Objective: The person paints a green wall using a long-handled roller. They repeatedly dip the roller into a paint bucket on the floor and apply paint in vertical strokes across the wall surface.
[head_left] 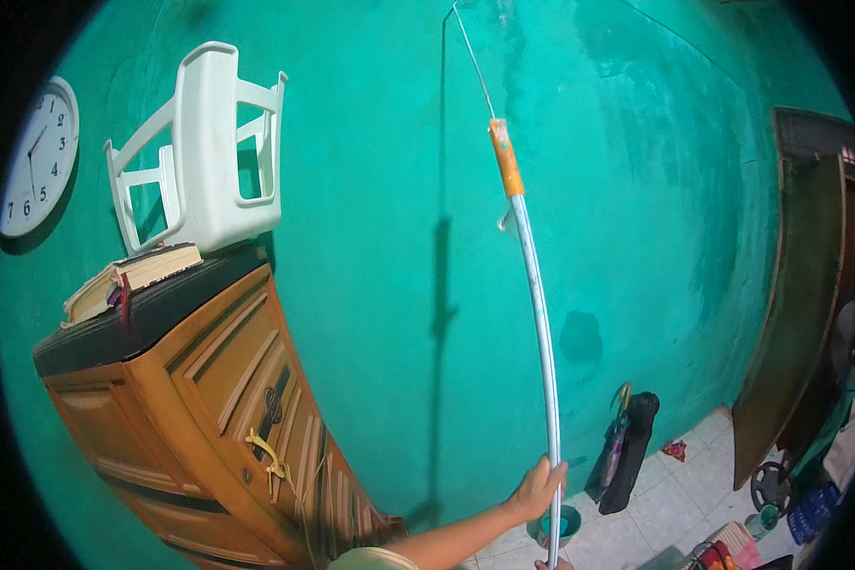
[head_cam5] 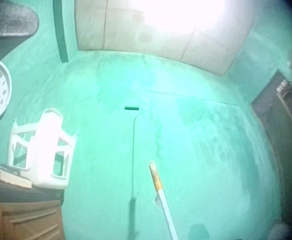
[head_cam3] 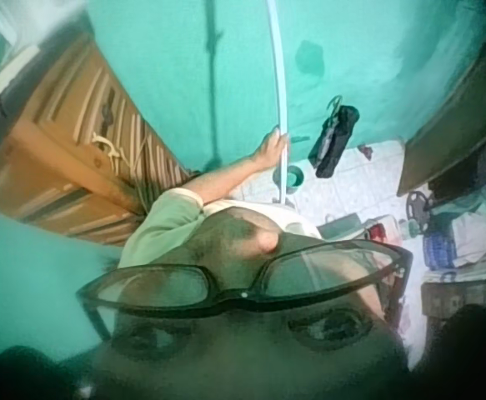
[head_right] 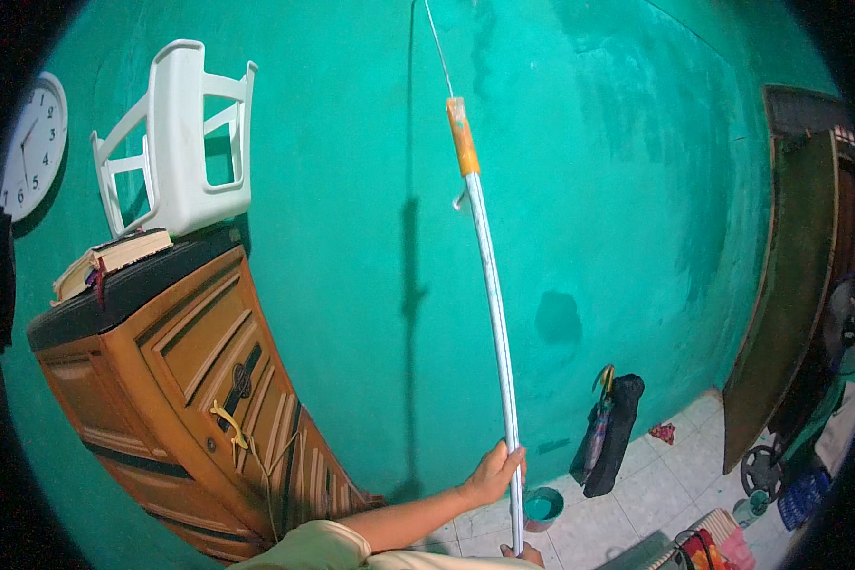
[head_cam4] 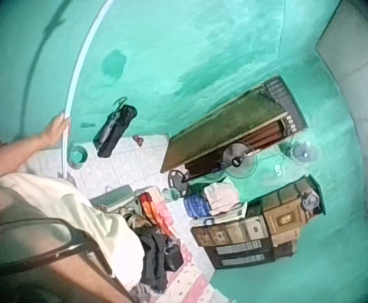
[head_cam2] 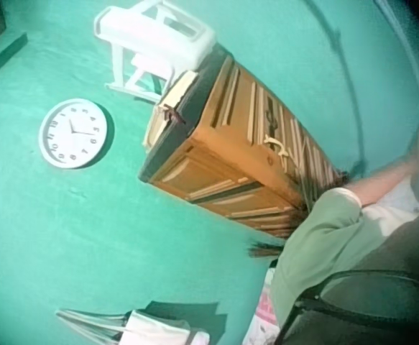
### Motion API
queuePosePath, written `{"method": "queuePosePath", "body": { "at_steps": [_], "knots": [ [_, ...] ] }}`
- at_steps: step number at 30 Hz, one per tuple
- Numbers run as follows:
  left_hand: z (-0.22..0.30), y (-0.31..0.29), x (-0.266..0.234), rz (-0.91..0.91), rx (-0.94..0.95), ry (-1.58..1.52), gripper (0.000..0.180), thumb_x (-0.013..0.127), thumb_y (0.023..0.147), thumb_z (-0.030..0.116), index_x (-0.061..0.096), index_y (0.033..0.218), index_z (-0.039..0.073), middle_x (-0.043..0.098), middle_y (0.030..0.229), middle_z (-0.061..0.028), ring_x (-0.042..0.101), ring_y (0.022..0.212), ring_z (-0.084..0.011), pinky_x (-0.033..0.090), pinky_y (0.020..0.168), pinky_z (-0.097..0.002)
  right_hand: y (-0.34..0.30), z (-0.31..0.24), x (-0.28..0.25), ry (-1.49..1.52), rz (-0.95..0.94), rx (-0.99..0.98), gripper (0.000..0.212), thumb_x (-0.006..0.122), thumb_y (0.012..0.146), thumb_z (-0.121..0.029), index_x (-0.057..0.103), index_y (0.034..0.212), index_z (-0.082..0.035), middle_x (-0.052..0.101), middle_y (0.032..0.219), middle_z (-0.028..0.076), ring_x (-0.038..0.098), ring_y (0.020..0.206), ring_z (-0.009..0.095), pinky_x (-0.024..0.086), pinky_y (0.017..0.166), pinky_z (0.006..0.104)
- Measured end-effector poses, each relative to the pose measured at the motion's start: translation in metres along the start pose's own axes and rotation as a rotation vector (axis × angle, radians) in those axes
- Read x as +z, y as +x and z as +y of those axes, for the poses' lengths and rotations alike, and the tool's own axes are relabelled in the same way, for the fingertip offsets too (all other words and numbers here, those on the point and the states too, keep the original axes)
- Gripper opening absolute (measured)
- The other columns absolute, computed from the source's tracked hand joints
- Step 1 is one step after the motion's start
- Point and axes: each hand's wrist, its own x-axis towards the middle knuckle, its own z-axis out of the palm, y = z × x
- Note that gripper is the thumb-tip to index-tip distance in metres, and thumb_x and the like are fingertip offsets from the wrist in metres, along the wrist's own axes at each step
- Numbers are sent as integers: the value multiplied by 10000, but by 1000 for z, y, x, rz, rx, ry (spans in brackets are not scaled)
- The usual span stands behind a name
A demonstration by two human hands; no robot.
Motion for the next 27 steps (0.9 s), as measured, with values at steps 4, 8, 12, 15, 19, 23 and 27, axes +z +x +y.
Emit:
{"method": "queuePosePath", "body": {
  "at_steps": [4, 8, 12, 15, 19, 23, 27],
  "knots": [
    [61, 52, -25, 91, -98, -35, 341, 415, 1057, 365, 443, 944, 44, 559, 695, -68, 596, 550, -167, 516, 503, -329, 29, -56, -28, 60, -19, -139, 337, 623, 960, -293, 581, 1097, 11, 596, 673, 137, 587, 639, 253, 478, 590, 412],
    [85, 92, -49, -10, -66, 48, 365, 422, 1050, 402, 436, 961, 48, 555, 689, -70, 603, 546, -174, 524, 495, -324, 22, -149, -81, 152, -177, -134, 354, 538, 997, -280, 491, 1012, 71, 624, 657, 195, 647, 585, 330, 497, 550, 449],
    [73, 77, -35, 3, 36, -16, 355, 438, 1047, 390, 431, 973, 43, 570, 723, -74, 617, 595, -173, 527, 508, -322, 28, -131, -83, 108, -175, -186, 353, 514, 1009, -296, 497, 968, 53, 611, 633, 174, 640, 568, 310, 490, 535, 438],
    [62, 61, -21, 17, -92, -142, 340, 446, 1048, 363, 434, 965, 34, 576, 743, -71, 615, 617, -161, 529, 540, -323, 29, -104, -77, 169, -244, -188, 360, 517, 1006, -308, 517, 963, 49, 602, 624, 157, 637, 571, 296, 488, 536, 432],
    [10, 23, 10, -54, -68, 38, 273, 448, 1054, 285, 448, 978, 23, 579, 749, -73, 619, 650, -163, 530, 611, -328, 9, -25, -47, 151, -160, -186, 359, 523, 1003, -313, 542, 944, 41, 592, 614, 119, 635, 580, 257, 483, 528, 406],
    [-8, -11, 41, -162, -67, -3, 214, 449, 1055, 217, 455, 986, 14, 587, 757, -79, 636, 695, -173, 525, 644, -332, -11, 4, -35, 105, -91, -48, 362, 522, 1003, -316, 542, 941, 40, 591, 612, 115, 633, 573, 249, 483, 523, 398],
    [-3, 5, 45, -128, 10, 27, 207, 448, 1054, 212, 439, 1007, 10, 574, 749, -76, 631, 644, -174, 524, 576, -335, -10, -4, -39, 100, -59, -31, 365, 522, 1004, -319, 541, 938, 40, 591, 611, 111, 630, 565, 241, 483, 519, 390]
  ]
}}
